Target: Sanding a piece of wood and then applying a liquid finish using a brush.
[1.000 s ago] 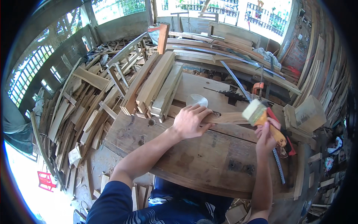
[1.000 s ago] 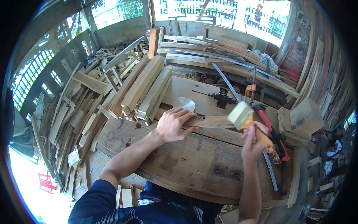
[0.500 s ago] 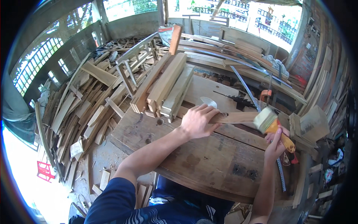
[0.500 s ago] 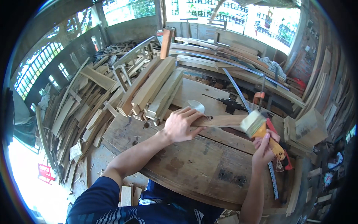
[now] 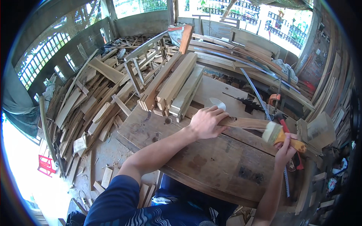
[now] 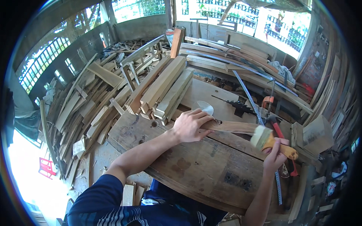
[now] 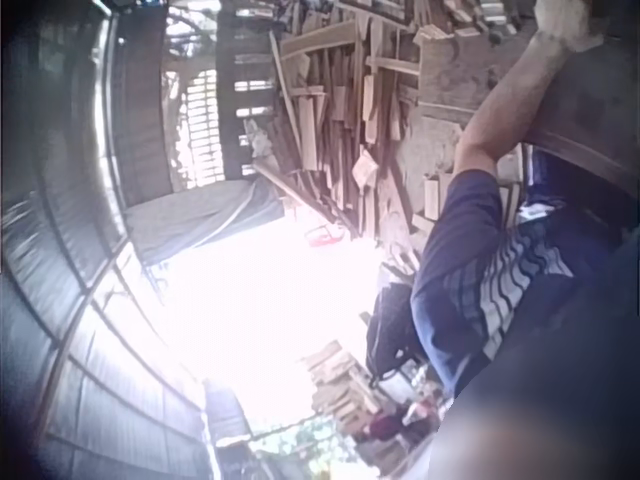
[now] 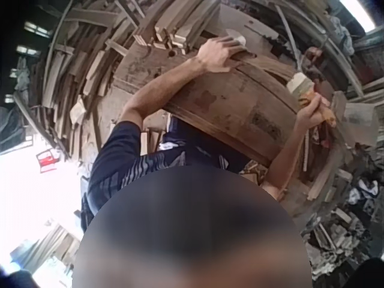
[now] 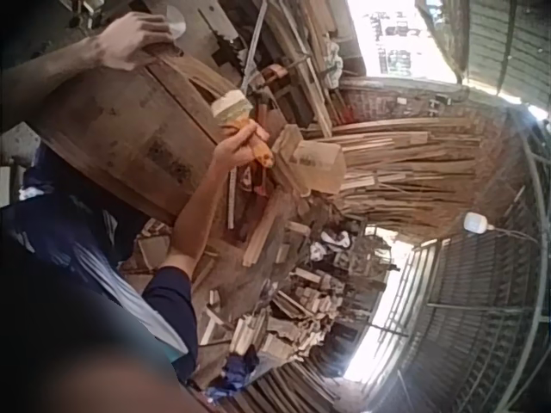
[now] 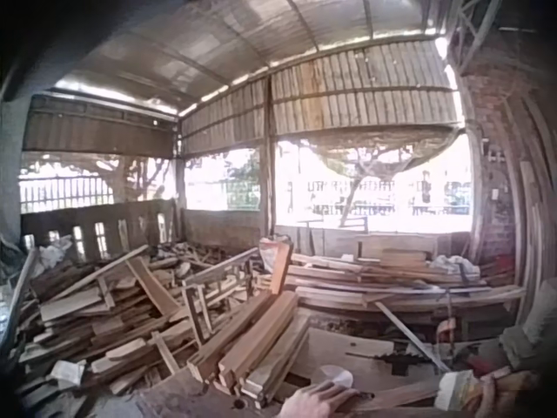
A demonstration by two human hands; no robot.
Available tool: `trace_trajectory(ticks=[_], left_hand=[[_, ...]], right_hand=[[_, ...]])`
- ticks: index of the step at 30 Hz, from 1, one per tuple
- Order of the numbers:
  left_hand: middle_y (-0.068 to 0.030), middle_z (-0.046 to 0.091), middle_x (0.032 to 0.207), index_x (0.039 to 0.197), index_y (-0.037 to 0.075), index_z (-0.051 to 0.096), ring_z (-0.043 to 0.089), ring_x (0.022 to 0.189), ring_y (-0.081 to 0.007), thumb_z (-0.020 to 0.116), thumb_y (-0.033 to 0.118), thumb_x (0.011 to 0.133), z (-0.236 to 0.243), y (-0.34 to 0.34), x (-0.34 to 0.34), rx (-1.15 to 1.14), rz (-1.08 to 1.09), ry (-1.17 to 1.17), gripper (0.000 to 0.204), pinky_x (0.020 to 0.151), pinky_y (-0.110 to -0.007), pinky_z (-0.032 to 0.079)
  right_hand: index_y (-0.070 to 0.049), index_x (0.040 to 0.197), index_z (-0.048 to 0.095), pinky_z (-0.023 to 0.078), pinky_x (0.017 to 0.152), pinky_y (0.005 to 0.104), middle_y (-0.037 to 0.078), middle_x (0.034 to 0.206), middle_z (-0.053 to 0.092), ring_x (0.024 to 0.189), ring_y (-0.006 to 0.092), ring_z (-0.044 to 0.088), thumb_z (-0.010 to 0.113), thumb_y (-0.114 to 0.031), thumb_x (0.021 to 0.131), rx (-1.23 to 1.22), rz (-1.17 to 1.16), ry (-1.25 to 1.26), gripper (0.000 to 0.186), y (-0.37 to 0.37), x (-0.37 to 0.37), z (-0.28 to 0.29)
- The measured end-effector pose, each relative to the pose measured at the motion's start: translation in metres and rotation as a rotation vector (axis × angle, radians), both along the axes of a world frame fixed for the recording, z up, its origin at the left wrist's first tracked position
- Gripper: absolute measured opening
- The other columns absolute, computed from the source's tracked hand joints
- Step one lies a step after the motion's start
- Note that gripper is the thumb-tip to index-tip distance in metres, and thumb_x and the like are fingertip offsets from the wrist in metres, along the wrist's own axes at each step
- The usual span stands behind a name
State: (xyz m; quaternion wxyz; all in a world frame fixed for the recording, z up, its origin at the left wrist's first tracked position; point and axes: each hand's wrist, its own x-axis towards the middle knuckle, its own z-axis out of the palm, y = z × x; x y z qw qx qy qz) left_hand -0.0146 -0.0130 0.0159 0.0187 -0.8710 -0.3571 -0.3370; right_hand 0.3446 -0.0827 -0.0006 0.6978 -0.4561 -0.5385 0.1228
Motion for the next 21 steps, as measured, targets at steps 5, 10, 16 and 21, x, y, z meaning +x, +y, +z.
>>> trace_trajectory(ticks=[5, 10, 16, 21], left_hand=[[-0.0043, 0.073, 0.113, 0.118, 0.008, 0.073, 0.07, 0.107, -0.0259, 0.079, 0.038, 0.089, 0.003, -0.004, 0.005, -0.044, -0.016, 0.001, 0.043, 0.085, -0.038, 0.062], [-0.0041, 0.072, 0.111, 0.118, 0.008, 0.073, 0.07, 0.105, -0.0259, 0.079, 0.039, 0.088, 0.0, -0.002, 0.002, -0.024, -0.034, 0.006, 0.043, 0.084, -0.038, 0.062], [-0.0048, 0.071, 0.11, 0.118, 0.008, 0.072, 0.07, 0.107, -0.026, 0.077, 0.041, 0.089, -0.001, -0.003, 0.005, -0.027, -0.058, 0.021, 0.044, 0.085, -0.039, 0.061], [-0.0053, 0.071, 0.11, 0.118, 0.008, 0.071, 0.069, 0.108, -0.0262, 0.076, 0.043, 0.089, -0.003, -0.003, 0.003, -0.073, -0.062, 0.022, 0.045, 0.084, -0.04, 0.061]], right_hand=[[-0.002, 0.109, 0.061, 0.035, 0.049, 0.0206, 0.001, 0.08, 0.056, 0.053, 0.0043, 0.046, 0.05, -0.015, 0.113, 0.079, -0.061, -0.019, 0.017, 0.002, 0.017, 0.002], [-0.003, 0.103, 0.06, 0.034, 0.05, 0.02, 0.0, 0.077, 0.055, 0.053, 0.0041, 0.044, 0.051, -0.014, 0.113, 0.035, -0.144, 0.022, 0.017, 0.001, 0.009, 0.011], [-0.004, 0.1, 0.065, 0.029, 0.046, 0.0179, -0.003, 0.076, 0.054, 0.053, 0.0021, 0.045, 0.054, -0.018, 0.111, -0.018, -0.047, -0.009, 0.02, -0.003, 0.027, 0.001], [-0.005, 0.091, 0.06, 0.03, 0.047, 0.02, -0.003, 0.074, 0.052, 0.052, 0.0025, 0.042, 0.051, -0.015, 0.111, -0.006, -0.166, 0.091, 0.024, 0.0, 0.007, 0.014]])
